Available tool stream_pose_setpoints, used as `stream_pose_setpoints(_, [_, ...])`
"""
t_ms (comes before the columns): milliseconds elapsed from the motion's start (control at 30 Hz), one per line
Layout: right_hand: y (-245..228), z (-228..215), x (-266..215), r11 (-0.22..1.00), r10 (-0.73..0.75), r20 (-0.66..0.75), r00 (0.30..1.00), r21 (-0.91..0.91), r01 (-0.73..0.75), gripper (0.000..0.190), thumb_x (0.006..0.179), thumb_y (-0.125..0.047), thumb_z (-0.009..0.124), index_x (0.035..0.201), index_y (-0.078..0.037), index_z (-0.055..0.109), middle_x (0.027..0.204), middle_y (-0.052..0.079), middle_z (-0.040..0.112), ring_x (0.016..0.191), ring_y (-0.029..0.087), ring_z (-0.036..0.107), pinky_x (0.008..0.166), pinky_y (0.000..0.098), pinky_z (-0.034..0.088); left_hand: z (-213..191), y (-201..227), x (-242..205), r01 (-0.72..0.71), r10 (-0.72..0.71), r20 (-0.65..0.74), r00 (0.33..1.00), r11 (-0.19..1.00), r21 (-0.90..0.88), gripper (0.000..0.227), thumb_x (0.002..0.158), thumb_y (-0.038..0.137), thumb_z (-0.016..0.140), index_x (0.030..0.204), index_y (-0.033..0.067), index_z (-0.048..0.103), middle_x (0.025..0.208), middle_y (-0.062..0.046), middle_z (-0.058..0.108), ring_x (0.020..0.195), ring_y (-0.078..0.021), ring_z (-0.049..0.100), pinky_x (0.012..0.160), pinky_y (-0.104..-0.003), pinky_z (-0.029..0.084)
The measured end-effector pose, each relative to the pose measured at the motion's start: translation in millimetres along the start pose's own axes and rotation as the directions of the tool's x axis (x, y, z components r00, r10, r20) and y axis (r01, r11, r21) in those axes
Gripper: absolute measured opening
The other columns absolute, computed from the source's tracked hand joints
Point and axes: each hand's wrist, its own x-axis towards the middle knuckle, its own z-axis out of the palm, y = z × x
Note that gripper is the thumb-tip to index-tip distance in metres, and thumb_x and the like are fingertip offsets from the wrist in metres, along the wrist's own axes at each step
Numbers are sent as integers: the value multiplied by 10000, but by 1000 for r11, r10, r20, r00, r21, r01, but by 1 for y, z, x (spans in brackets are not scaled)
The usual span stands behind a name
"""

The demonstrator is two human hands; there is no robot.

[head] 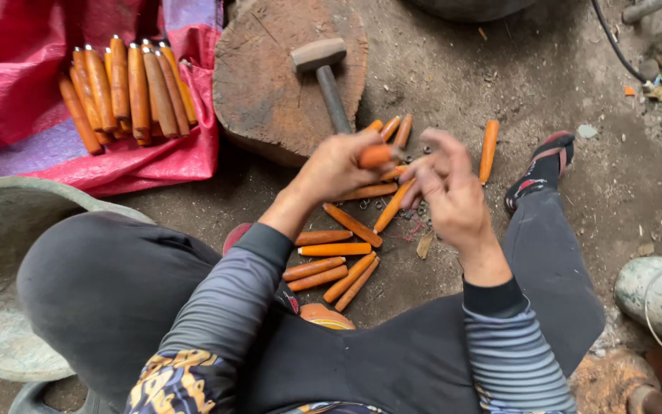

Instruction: The person inserts metal rings into the ends of cylindrical wooden handles and hammers them into place using a hammer on a wooden block. Completed handles are placed on a red sack.

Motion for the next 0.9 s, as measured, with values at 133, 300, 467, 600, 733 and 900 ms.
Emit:
stream_pose_setpoints(133, [64,24,56,928,-127,-125,984,-366,74,234,1088,-164,556,1292,-50,564,1083,157,689,901,238,718,805,367,608,-20,-40,7,25,-89,-285,954,975,-221,231,921,217,822,937,56,656,789,-27,643,745,-88,577,660,-298,507])
stream_pose_setpoints(300, [169,94,128,578,-179,-62,982,-815,54,446,898,-317,739,1146,11,565,1031,272,640,921,473,641,815,602,479,-29,-83,8,-8,-114,-453,884,966,-259,326,892,186,842,801,43,564,731,28,465,697,-71,415,594,-279,398])
stream_pose_setpoints(467, [170,95,163,644,-16,-88,996,-763,-57,405,927,-309,711,1092,22,544,985,278,633,908,479,645,787,559,533,-20,-107,3,102,-240,-454,858,946,-307,445,916,225,838,725,54,474,686,13,373,677,-87,341,565,-306,351])
stream_pose_setpoints(600, [100,68,130,847,410,-53,911,-348,-401,329,990,-362,596,1053,-47,522,821,105,550,671,248,535,574,377,448,-15,-109,5,59,-127,-486,865,987,-153,373,924,263,794,758,46,539,668,-54,460,636,-106,377,581,-307,421])
stream_pose_setpoints(733, [7,48,76,821,548,56,834,156,-550,299,1039,-397,513,1034,-98,490,706,-14,504,495,82,456,419,253,399,-20,-111,11,59,-138,-471,871,982,-179,324,929,250,766,777,42,568,675,-105,507,636,-172,420,593,-329,449])
stream_pose_setpoints(900, [-100,27,19,879,268,83,960,385,-279,381,1084,-433,447,1137,-64,524,750,18,519,553,115,499,488,275,451,-16,-108,6,29,-80,-428,900,992,-126,243,892,196,757,802,52,583,703,-119,562,621,-219,521,614,-346,472])
